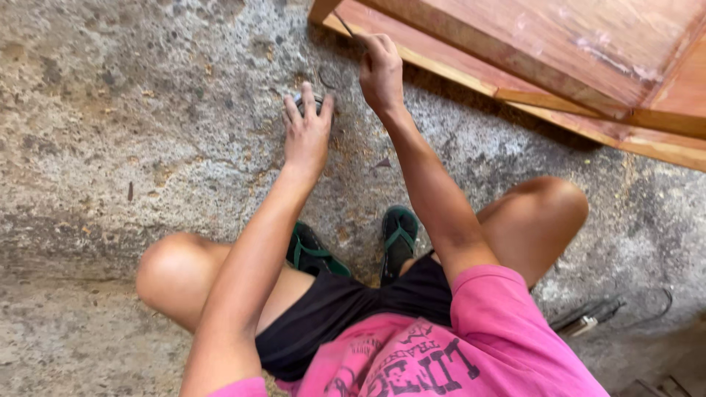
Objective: The person sits on the floor applying stain to a wooden cabinet frame using a brush, repeatedly dipping the brush into an open can of stain on the floor and brushing the wood surfaces and rails of the frame.
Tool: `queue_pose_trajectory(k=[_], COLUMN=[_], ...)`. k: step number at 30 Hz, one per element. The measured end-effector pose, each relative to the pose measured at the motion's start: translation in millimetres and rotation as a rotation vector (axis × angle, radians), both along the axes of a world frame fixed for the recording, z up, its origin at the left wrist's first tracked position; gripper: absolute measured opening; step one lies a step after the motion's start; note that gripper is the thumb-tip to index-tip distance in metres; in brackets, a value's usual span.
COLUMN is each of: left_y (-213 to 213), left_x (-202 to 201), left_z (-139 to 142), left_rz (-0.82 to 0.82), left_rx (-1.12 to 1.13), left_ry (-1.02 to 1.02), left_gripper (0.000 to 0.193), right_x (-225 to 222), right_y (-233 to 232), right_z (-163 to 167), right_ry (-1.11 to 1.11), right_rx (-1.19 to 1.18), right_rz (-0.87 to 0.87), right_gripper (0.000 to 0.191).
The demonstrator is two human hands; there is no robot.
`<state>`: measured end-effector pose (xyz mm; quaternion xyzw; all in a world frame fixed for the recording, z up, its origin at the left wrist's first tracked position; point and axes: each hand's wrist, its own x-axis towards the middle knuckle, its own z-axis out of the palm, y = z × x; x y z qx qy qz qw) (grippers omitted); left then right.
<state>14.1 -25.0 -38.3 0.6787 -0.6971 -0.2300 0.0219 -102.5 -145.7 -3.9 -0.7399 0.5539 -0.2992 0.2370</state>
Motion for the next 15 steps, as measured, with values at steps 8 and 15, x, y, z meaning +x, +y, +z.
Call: queue_pose_trajectory(k=[8,15], left_y=[-1,-5], left_x=[-10,-17], left_z=[2,21], left_rz=[0.057,-0.013], left_rx=[0.070,0.087], left_ry=[-0.050,-0.173], left_gripper=[0.066,0.061], right_x=[-82,-158], right_y=[122,97], right_z=[79,95], right_ry=[-0.182,0.059], right_rx=[-0.022,-0.404], right_rz=[-0.203,-0.433], right_gripper=[0.044,0.050])
